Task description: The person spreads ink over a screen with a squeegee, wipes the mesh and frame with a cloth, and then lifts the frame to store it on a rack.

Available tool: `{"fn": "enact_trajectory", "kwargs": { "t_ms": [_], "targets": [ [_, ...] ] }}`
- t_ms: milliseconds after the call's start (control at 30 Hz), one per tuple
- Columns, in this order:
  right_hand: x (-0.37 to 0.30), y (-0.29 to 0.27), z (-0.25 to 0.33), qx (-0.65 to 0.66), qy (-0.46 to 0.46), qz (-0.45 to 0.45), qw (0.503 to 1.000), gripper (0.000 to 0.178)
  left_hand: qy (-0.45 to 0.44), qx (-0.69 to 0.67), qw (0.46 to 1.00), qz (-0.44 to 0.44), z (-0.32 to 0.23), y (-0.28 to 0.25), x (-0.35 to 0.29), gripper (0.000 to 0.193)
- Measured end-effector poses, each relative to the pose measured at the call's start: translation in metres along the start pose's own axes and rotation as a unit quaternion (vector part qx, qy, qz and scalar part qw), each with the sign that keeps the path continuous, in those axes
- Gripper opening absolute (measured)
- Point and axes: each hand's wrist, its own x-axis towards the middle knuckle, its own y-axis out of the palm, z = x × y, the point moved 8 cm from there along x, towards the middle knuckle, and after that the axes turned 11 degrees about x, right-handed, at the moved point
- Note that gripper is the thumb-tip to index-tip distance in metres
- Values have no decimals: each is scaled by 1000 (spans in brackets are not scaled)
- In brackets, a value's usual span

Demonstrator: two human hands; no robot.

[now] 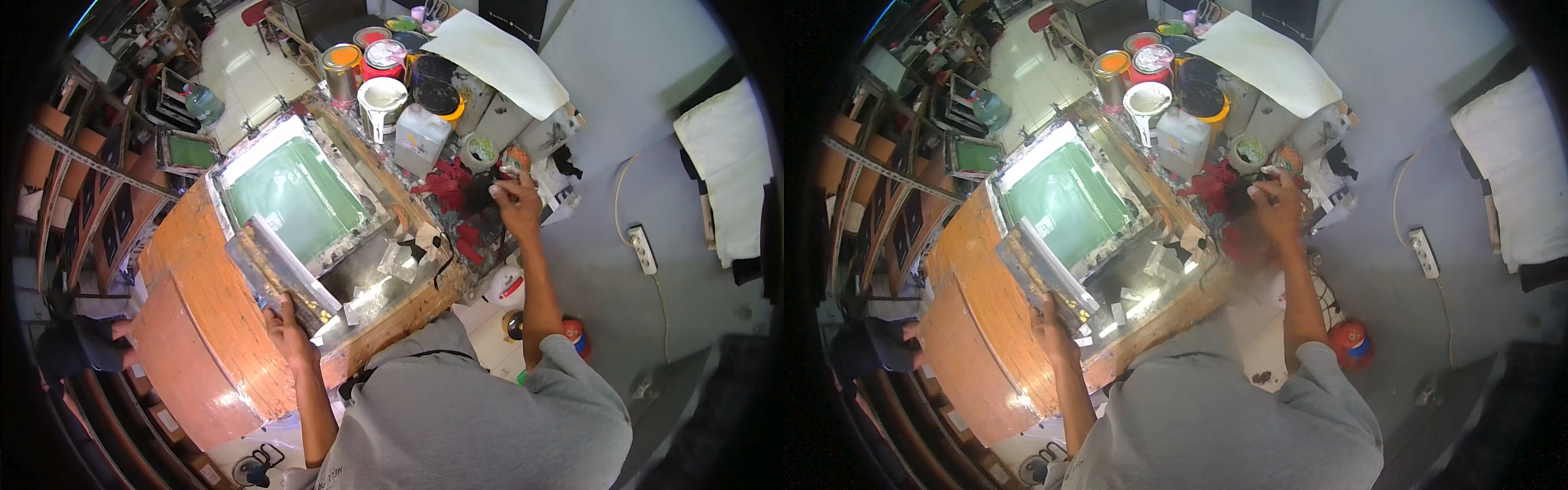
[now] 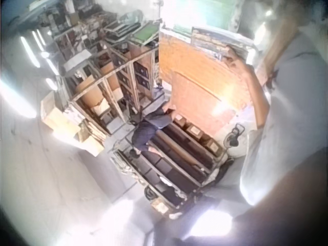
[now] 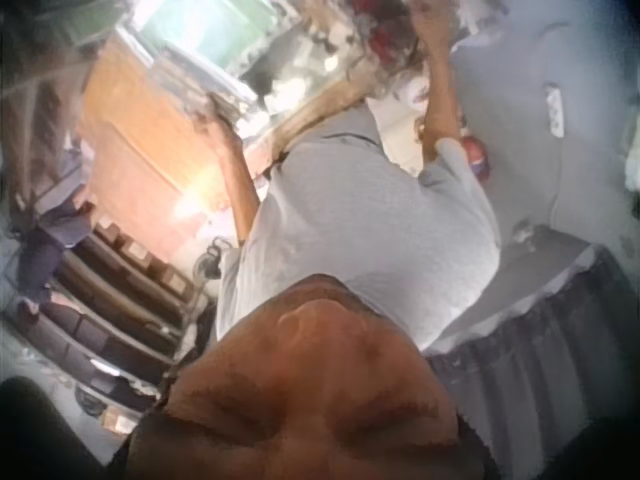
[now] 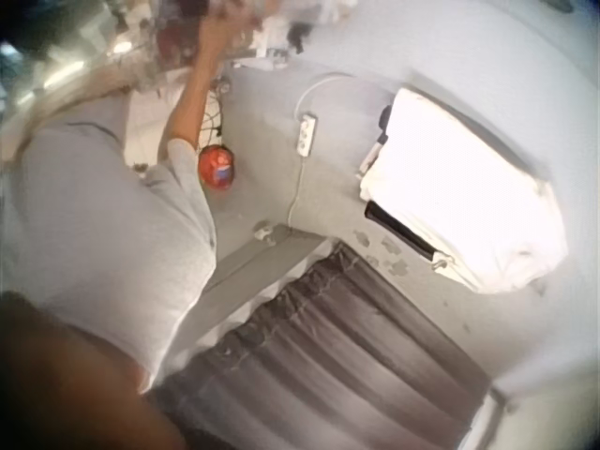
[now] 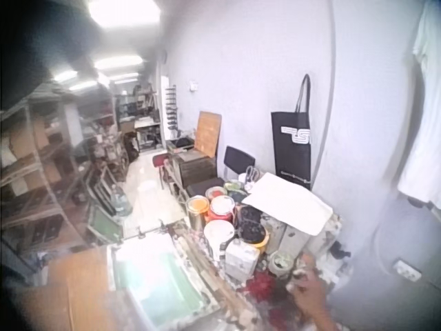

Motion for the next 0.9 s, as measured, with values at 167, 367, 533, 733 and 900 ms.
{"fn": "enact_trajectory", "kwargs": {
  "t_ms": [167,367,533,733,900],
  "targets": [
    [12,53,60,275,239,118,924,20,50,65,996,45,28,30,-3,24],
    [2,175,118,332,147,120,924,16,106,116,980,120,4,62,-33,21],
    [-8,208,158,216,-3,143,966,20,129,149,974,116,-9,68,-45,23],
    [-18,229,170,187,-62,160,967,15,171,240,955,40,-22,66,-33,25],
    [-64,225,181,184,-36,218,958,13,189,188,964,-21,-30,58,2,26]
  ]
}}
